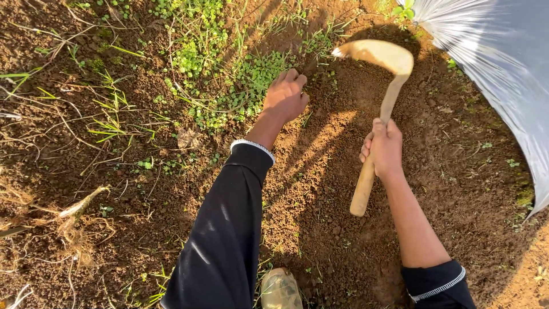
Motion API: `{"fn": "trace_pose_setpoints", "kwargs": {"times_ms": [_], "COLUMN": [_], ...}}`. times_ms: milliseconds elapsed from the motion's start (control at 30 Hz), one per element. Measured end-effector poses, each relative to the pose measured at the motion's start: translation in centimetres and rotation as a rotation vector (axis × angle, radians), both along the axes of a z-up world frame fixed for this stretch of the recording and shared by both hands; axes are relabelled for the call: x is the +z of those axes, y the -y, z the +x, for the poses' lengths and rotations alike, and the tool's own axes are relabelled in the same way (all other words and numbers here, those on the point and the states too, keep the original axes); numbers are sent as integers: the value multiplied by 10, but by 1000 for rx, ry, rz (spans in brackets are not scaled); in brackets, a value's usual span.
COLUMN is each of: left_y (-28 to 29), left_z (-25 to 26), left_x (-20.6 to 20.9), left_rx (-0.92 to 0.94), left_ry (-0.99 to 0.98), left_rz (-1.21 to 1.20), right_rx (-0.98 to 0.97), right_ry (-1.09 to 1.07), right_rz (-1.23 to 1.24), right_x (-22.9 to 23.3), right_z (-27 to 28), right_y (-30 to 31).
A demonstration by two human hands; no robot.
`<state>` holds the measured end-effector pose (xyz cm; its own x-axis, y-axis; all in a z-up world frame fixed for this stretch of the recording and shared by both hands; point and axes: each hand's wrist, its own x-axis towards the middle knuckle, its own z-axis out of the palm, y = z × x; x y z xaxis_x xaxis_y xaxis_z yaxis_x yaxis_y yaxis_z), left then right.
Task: The person is weeding a garden bed by loosening the soil with a hand tool and pulling out weeds by hand.
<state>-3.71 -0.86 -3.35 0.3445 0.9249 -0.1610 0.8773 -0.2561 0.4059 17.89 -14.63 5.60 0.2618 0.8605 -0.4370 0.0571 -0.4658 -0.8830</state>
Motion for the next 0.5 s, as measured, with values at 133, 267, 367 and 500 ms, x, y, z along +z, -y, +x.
{"fn": "trace_pose_setpoints", "kwargs": {"times_ms": [133,267,367,500], "left_y": [-1,-1,-6,-5], "left_z": [-8,-13,-14,-10], "left_x": [-2,-1,-6,-9], "left_rx": [10,50,30,33], "left_ry": [61,65,86,71], "left_rz": [-12,27,67,70], "right_rx": [130,169,132,144], "right_ry": [96,75,72,71], "right_rz": [-67,-207,-103,-99], "right_x": [-5,1,12,19], "right_z": [13,40,37,22], "right_y": [-1,17,3,-6]}}
